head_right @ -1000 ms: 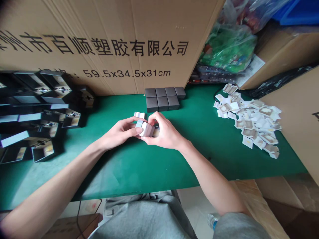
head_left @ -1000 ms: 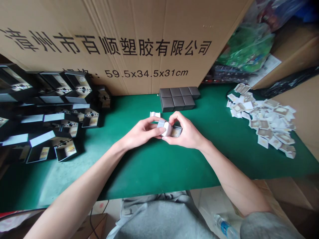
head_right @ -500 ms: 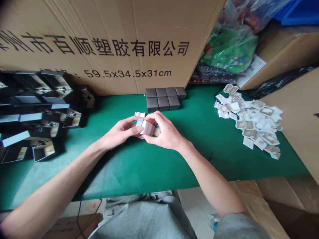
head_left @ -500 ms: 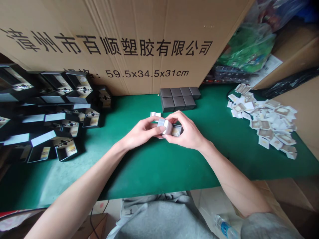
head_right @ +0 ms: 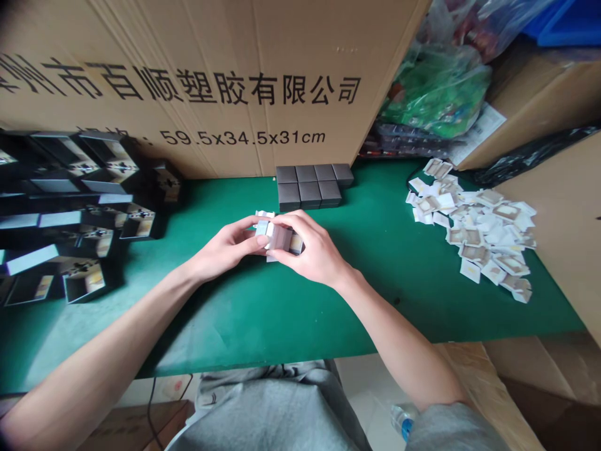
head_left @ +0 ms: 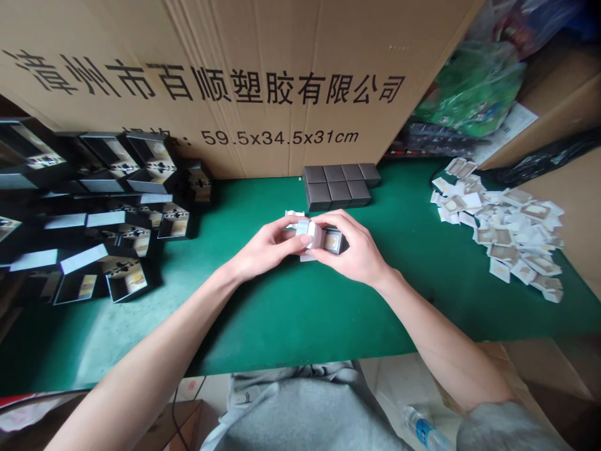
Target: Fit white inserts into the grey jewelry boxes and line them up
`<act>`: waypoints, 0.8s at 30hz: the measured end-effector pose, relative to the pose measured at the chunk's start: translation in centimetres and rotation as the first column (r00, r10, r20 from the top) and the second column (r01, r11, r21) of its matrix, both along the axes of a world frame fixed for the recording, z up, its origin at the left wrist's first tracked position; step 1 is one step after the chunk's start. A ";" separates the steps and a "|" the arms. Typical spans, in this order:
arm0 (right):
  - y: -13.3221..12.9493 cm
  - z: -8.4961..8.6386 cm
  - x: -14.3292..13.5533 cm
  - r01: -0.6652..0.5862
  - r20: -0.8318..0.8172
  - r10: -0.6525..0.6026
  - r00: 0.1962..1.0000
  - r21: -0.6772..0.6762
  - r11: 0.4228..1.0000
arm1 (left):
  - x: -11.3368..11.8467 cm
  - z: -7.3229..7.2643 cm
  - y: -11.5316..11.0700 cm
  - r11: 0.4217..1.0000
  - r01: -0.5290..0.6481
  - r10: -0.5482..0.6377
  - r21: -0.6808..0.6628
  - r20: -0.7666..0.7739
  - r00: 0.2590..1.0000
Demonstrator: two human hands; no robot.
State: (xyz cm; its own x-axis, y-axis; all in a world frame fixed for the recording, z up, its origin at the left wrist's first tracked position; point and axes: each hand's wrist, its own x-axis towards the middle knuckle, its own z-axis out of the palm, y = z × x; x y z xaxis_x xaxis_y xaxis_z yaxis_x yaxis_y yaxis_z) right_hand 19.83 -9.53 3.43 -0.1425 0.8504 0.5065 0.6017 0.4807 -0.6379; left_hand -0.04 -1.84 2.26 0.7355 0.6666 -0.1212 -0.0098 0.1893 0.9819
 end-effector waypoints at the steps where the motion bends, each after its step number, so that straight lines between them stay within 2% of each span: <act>1: 0.0 0.0 0.0 0.004 0.002 -0.004 1.000 0.009 1.000 | 0.0 0.0 0.0 1.000 -0.005 0.005 -0.001 0.004 1.000; 16: 0.0 -0.2 0.0 0.010 -0.004 -0.010 1.000 0.060 0.998 | 0.2 0.4 -0.3 0.999 -0.007 0.010 -0.051 0.055 0.998; 24: 0.2 -1.0 0.3 0.016 0.102 -0.029 0.994 0.122 0.992 | 0.0 0.1 -0.2 0.998 -0.018 0.015 0.052 0.060 0.998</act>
